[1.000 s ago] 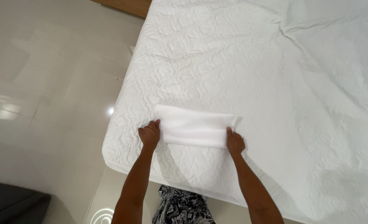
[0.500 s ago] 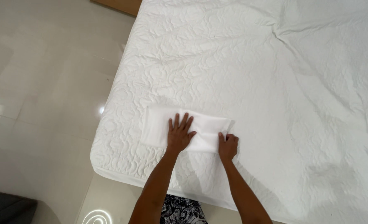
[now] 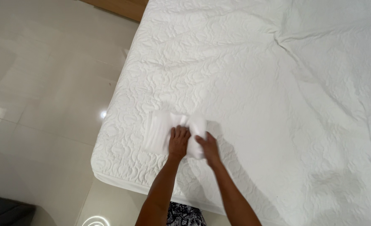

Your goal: The person folds a white sheet on a bed, then places it into a black trash bag. They retrieve another white sheet from a shelf, fold it on a cardboard box, and add it to the bag. Finally, they tie the bag closed and place it into a bin.

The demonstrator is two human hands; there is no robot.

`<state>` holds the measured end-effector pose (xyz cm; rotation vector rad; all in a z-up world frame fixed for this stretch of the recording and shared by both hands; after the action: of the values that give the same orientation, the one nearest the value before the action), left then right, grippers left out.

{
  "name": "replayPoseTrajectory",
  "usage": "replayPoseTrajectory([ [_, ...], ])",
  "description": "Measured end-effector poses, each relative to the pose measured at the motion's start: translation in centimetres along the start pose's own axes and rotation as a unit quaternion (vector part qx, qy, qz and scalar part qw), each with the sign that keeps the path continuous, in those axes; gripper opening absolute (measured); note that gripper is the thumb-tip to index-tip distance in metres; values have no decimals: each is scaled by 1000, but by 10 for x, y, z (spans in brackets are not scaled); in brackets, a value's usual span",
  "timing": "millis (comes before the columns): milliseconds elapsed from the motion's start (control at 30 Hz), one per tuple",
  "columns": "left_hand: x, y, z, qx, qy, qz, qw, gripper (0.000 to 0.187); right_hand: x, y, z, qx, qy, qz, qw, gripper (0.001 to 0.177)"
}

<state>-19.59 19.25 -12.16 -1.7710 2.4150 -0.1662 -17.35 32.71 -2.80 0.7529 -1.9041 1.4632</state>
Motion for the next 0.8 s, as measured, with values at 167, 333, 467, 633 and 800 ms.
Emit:
replayPoseTrajectory([
  [167, 34, -36, 6, -76, -531, -43, 843, 73, -4, 23, 94, 74, -78, -146, 983, 36],
  [333, 44, -54, 14, -112, -297, -36, 948, 69, -7, 16, 161, 170, -121, -168, 963, 45],
  [467, 39, -64, 10, -189, -172, -3, 967, 67, -10, 10, 168, 247, -150, -160, 944, 51],
  [633, 38, -109, 1, -51, -298, -70, 951, 40, -25, 4, 171, 284, -222, -229, 904, 62],
  [800, 65, -187, -40, -188, -416, -303, 836, 32, -63, 16, 184, 340, 57, -155, 926, 61],
])
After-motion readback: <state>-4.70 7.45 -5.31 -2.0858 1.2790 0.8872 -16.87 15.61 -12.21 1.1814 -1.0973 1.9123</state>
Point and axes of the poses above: each hand's wrist, its own y-axis towards the middle knuckle, its own z-axis out of the palm, x = y × z, the point moved 6 cm from there along y, towards the middle knuckle, and after that the axes turned 5 degrees about -z, right-handed, at the moved point
